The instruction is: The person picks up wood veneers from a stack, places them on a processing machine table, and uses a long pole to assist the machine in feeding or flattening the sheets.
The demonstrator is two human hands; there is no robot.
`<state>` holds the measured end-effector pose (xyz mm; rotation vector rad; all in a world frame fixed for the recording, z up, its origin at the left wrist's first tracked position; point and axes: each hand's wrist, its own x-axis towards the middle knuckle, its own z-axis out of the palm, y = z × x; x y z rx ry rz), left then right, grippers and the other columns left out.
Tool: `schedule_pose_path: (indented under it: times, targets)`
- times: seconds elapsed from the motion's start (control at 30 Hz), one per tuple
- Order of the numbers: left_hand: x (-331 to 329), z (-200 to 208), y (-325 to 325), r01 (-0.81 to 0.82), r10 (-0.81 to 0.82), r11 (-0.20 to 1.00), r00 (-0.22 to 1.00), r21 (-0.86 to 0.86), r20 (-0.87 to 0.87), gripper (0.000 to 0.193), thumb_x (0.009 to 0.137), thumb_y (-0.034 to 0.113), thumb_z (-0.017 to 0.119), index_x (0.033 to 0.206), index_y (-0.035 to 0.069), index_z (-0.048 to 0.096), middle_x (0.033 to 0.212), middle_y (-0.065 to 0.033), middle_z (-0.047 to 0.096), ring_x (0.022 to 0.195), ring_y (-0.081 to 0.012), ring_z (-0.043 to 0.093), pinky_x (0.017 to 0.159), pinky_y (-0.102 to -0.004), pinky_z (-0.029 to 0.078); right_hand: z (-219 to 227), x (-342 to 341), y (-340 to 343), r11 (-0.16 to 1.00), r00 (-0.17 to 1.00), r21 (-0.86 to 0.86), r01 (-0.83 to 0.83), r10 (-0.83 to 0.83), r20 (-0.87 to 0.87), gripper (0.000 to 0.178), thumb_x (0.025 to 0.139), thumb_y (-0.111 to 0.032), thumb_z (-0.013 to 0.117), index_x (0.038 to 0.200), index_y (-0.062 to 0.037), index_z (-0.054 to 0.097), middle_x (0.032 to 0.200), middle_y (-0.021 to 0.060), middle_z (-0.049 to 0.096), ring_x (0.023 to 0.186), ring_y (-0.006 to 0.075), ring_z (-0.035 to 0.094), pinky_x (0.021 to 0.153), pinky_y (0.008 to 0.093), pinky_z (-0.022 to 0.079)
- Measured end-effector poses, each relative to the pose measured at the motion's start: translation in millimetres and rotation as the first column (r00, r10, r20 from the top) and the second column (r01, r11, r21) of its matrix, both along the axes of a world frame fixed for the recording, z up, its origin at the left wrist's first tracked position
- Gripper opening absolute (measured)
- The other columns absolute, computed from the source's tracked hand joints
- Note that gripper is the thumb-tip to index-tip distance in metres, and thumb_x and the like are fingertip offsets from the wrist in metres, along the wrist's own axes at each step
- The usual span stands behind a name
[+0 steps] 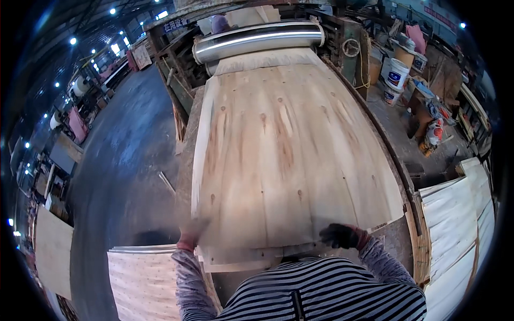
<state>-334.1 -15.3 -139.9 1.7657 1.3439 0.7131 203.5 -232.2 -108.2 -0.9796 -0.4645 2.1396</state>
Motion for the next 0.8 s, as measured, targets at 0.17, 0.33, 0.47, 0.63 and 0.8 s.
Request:
schedule_pose_path:
  times: [0.17, 0.33, 0.47, 0.63, 0.8]
  targets:
    - [85.3, 134.8, -41.6, 0.127, -0.14, 0.922, 0.99, 0.365, 0.008, 0.023, 0.081, 0.011, 0.053, 0.098, -0.004, 0.058, 0.093, -0.0104, 0.061, 0.082, -0.0168, 0.059, 0.072, -0.0297, 0.048, -22.2, 4.2, -42.1, 0.89, 0.95, 0.369, -0.269, 0.181, 0.255, 0.053, 0.089, -0.043, 0.037, 0.124, -0.0036, 0.04, 0.108, 0.0133, 0.057, 0.084, 0.0185, 0.059, 0.066, 0.0275, 0.047]
    - [80.3, 154.6, -66.7, -0.017, -0.015, 0.998, 0.883, 0.065, 0.469, 0.025, 0.085, 0.009, 0.043, 0.103, -0.003, 0.056, 0.111, -0.012, 0.054, 0.097, -0.0215, 0.054, 0.084, -0.0337, 0.044, 11.4, -10.5, -55.7, 0.988, 0.964, -0.022, 0.15, -0.151, -0.219, 0.056, 0.087, -0.046, 0.041, 0.134, -0.0258, 0.02, 0.104, 0.0127, 0.058, 0.081, 0.0174, 0.059, 0.065, 0.0245, 0.046]
    - [55.3, 100.2, -33.0, -0.186, 0.006, 0.894, 0.914, 0.407, 0.406, 0.019, 0.078, 0.01, 0.051, 0.093, 0.001, 0.059, 0.097, -0.0154, 0.06, 0.086, -0.0242, 0.059, 0.074, -0.0336, 0.046, 11.8, -8.4, -21.9, 0.953, 0.93, -0.231, 0.194, -0.253, -0.267, 0.048, 0.085, -0.042, 0.047, 0.117, -0.0052, 0.046, 0.084, 0.0097, 0.059, 0.069, 0.0155, 0.054, 0.06, 0.0239, 0.044]
    - [56.2, 74.5, 31.1, -0.049, 0.004, 0.825, 0.997, 0.564, 0.081, 0.024, 0.078, 0.016, 0.056, 0.098, 0.003, 0.054, 0.094, -0.0128, 0.058, 0.086, -0.0253, 0.057, 0.073, -0.0362, 0.045, 27.8, 14.4, 95.3, 0.906, 0.921, 0.178, 0.383, -0.36, -0.146, 0.037, 0.085, -0.028, 0.051, 0.105, 0.0035, 0.053, 0.09, 0.0133, 0.06, 0.079, 0.016, 0.055, 0.07, 0.0231, 0.045]
    - [60.0, 54.2, 20.2, -0.26, 0.332, 0.943, 0.775, -0.208, 0.537, 0.044, 0.081, 0.014, 0.055, 0.123, 0.004, 0.043, 0.111, -0.0097, 0.055, 0.099, -0.0194, 0.054, 0.084, -0.0322, 0.044, 31.1, 41.2, 222.8, 0.777, 0.778, 0.169, 0.606, -0.535, -0.33, 0.031, 0.083, -0.018, 0.052, 0.107, 0.0028, 0.053, 0.102, 0.0134, 0.059, 0.085, 0.0205, 0.056, 0.073, 0.0281, 0.046]
